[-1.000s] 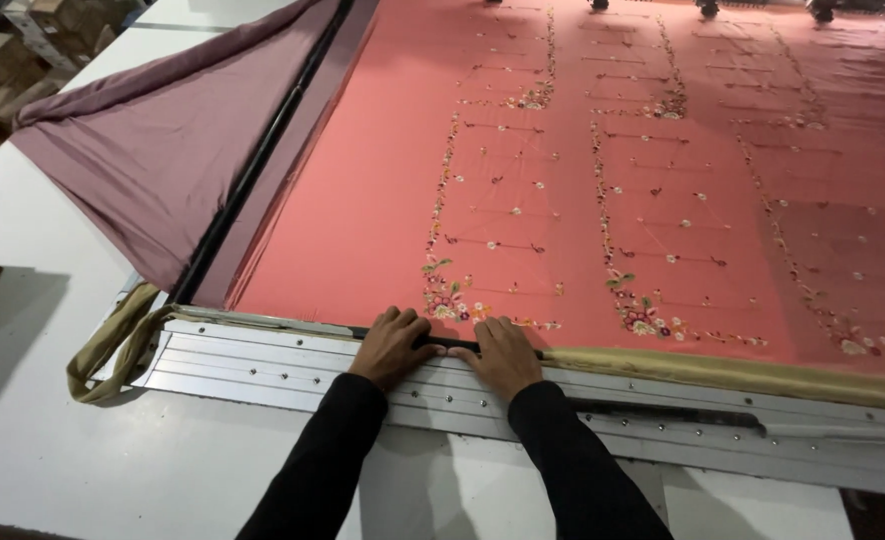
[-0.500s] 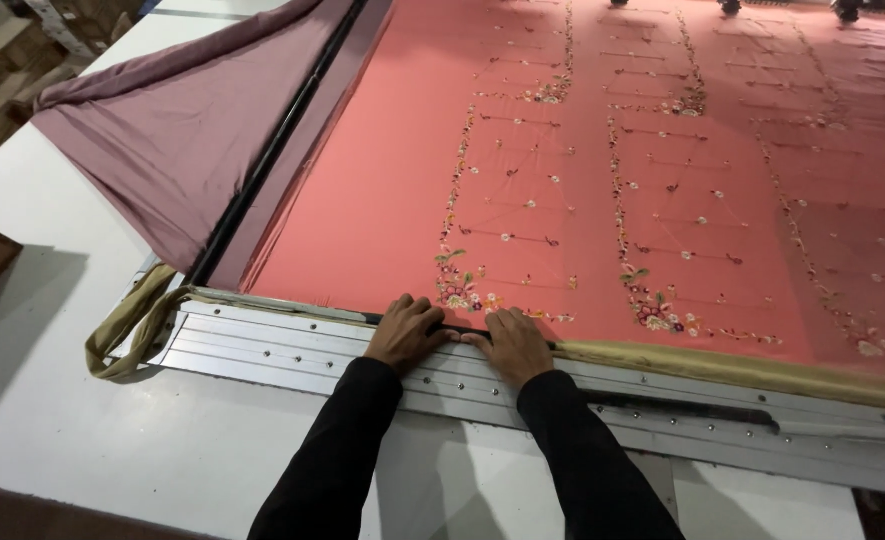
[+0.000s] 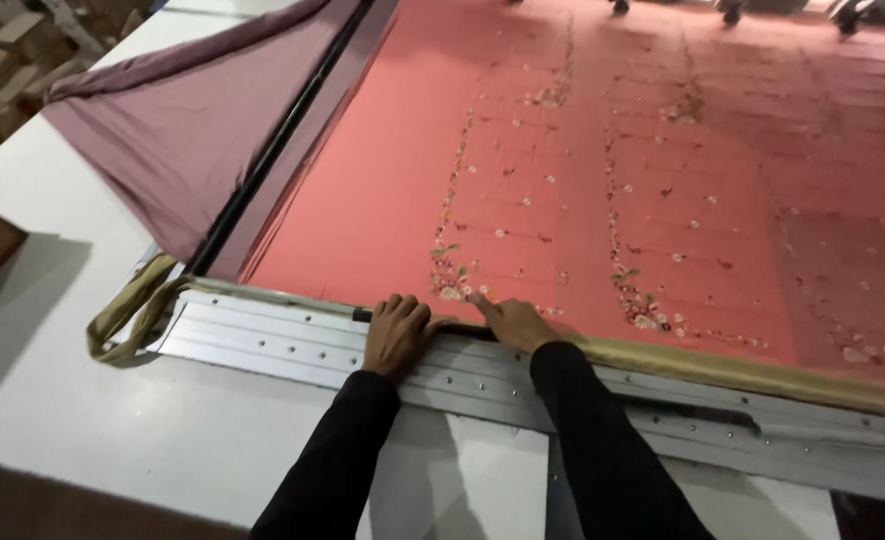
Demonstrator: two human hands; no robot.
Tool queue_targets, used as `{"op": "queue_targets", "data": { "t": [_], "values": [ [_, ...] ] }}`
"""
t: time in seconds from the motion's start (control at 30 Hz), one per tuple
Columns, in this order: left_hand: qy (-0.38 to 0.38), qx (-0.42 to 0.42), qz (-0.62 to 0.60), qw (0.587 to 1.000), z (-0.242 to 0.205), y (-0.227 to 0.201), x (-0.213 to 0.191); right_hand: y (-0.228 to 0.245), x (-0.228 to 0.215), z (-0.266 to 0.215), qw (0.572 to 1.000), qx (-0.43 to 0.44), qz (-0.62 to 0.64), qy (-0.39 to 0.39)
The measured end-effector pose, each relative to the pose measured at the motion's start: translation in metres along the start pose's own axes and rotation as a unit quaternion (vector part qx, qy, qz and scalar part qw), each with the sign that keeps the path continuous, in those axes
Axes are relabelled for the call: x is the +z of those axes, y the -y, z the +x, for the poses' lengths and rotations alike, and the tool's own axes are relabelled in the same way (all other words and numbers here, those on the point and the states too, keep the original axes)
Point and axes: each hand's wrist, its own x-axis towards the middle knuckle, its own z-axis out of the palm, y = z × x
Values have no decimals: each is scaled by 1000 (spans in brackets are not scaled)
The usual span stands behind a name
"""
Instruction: The person adjusts a large piece of pink floral fabric on an industrial embroidery machine, smoothing it along the edge and securing it with a metal bar. They then fold a section of the fabric over the bar and walk away from the machine.
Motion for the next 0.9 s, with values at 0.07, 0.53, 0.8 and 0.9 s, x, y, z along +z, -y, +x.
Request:
{"op": "queue_targets", "data": {
  "t": [0.07,0.53,0.8,0.9],
  "values": [
    [-17,2,-12,1000,-21,-13,-21,31,-24,-34,999,11,24,28],
    [74,1,-67,995,-48,56,-75,7,-2,-13,997,-32,-18,67],
    [182,15,-46,982,-51,224,-129,98,21,-14,996,13,-83,27],
    [179,12,-93,979,-44,277,-124,93,113,58,978,-82,-164,-103]
  ]
}}
